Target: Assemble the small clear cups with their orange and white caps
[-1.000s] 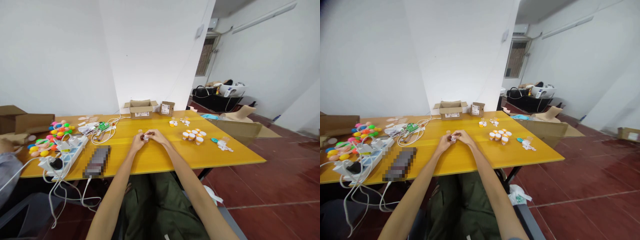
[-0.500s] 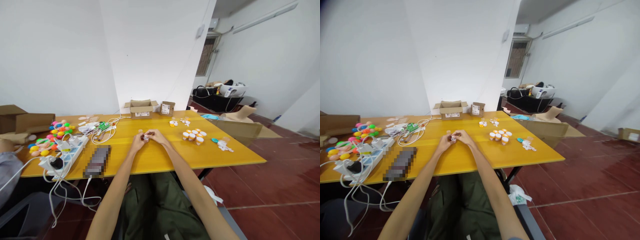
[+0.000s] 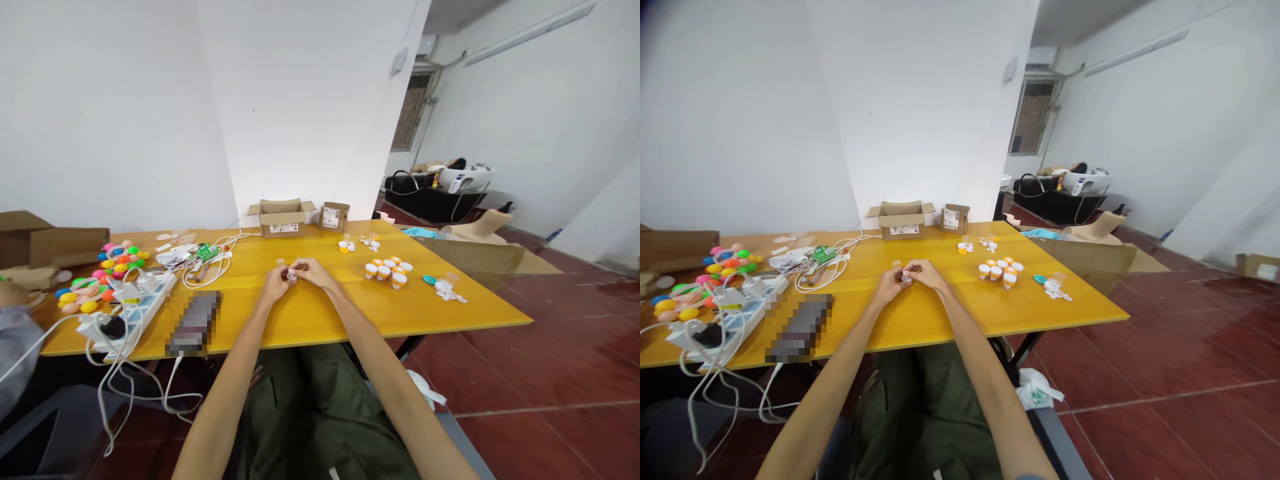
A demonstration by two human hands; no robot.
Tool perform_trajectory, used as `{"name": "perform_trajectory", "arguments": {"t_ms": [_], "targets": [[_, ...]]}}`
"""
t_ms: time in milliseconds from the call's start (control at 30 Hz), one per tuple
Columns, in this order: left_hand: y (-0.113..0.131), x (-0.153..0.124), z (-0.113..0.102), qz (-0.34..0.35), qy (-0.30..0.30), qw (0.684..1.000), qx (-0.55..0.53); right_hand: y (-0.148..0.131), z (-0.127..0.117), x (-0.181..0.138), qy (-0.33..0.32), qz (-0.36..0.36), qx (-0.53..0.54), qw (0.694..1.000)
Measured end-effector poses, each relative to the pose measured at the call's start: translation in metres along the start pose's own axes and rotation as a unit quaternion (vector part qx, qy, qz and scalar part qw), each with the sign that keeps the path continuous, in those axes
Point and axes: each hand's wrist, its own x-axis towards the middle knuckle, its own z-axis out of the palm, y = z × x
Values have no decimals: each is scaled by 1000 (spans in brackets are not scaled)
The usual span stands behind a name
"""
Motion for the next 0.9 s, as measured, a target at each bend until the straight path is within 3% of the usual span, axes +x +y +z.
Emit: {"name": "perform_trajectory", "arguments": {"t_ms": [433, 900], "targets": [[-6, 2, 3, -8, 7, 1000, -7, -1, 1, -1, 10, 5, -13, 1000], [7, -1, 2, -21, 6, 1000, -7, 1, 2, -1, 22, 12, -9, 1000]]}}
